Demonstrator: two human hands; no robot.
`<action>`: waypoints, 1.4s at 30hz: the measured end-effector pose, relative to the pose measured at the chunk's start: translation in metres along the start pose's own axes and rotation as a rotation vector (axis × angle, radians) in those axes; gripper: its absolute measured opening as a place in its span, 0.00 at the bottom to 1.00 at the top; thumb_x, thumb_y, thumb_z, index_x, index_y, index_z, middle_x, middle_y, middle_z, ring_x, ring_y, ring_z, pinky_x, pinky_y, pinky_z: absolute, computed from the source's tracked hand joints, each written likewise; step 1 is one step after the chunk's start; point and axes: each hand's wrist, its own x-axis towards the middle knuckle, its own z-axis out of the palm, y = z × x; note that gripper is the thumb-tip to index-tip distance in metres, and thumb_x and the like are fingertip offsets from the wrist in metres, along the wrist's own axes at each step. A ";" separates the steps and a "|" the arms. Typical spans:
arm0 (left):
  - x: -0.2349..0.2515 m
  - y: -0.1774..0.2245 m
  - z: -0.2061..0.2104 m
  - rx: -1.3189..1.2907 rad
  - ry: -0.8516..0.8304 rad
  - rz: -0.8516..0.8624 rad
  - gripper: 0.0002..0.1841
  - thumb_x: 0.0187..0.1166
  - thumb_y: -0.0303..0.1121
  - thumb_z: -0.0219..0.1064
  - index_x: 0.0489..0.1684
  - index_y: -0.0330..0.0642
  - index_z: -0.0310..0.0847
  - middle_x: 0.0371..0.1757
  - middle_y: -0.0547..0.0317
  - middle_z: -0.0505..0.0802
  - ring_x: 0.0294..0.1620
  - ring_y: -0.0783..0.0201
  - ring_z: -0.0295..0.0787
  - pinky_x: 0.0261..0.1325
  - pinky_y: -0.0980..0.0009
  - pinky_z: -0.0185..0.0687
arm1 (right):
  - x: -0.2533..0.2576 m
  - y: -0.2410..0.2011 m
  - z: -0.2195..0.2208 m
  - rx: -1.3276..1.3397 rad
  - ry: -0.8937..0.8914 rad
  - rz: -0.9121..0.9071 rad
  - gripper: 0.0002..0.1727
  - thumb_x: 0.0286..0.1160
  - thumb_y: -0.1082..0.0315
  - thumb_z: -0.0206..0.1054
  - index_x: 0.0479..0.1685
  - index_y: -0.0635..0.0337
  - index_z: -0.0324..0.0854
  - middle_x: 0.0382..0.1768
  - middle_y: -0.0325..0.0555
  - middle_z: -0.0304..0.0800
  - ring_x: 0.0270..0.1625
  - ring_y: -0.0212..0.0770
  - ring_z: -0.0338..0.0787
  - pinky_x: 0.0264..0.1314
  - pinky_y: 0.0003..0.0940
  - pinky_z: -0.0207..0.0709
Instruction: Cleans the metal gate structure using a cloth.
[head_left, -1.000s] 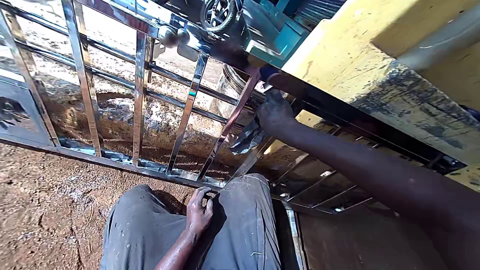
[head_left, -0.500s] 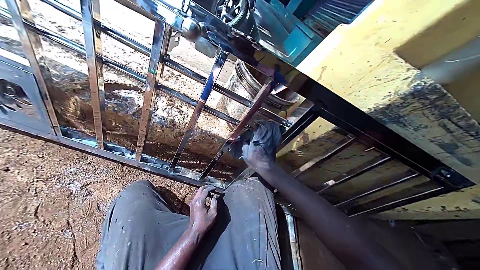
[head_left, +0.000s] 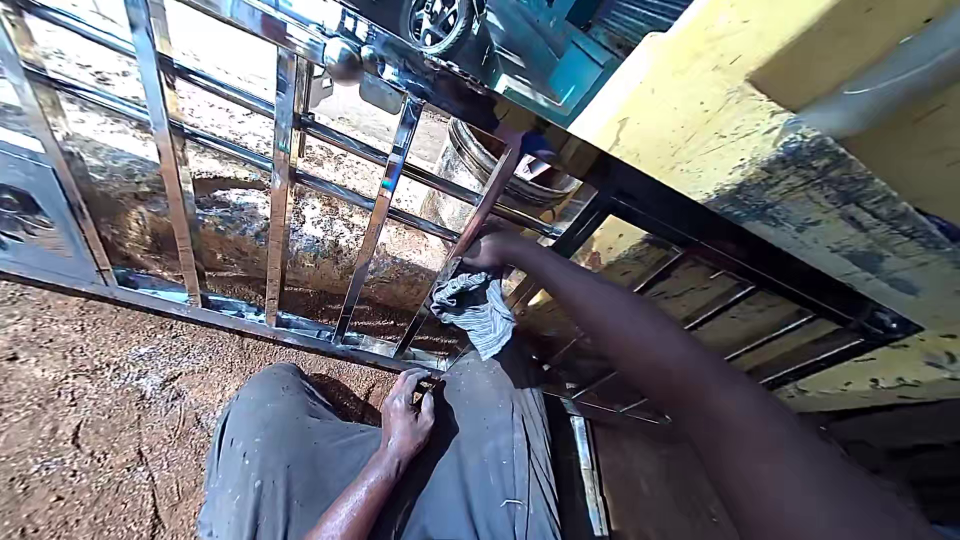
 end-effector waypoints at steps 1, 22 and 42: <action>0.001 0.000 0.000 -0.001 -0.005 -0.003 0.15 0.68 0.30 0.62 0.47 0.37 0.92 0.53 0.50 0.95 0.46 0.62 0.95 0.53 0.64 0.91 | -0.006 -0.003 0.011 -0.041 0.148 0.066 0.24 0.77 0.50 0.70 0.55 0.65 0.88 0.58 0.63 0.90 0.66 0.62 0.87 0.68 0.65 0.74; 0.004 0.000 0.000 -0.054 0.013 0.007 0.15 0.69 0.30 0.62 0.47 0.36 0.91 0.52 0.50 0.95 0.47 0.64 0.95 0.53 0.67 0.91 | -0.006 -0.021 0.035 0.069 0.502 0.322 0.22 0.71 0.50 0.72 0.50 0.60 0.90 0.52 0.59 0.93 0.62 0.60 0.90 0.62 0.64 0.77; 0.048 0.069 -0.031 -0.625 0.106 -0.198 0.17 0.81 0.27 0.61 0.63 0.24 0.80 0.55 0.48 0.94 0.52 0.65 0.94 0.58 0.69 0.91 | -0.116 -0.010 0.032 0.166 0.706 -0.045 0.12 0.61 0.68 0.77 0.45 0.57 0.94 0.34 0.50 0.95 0.38 0.52 0.95 0.44 0.58 0.86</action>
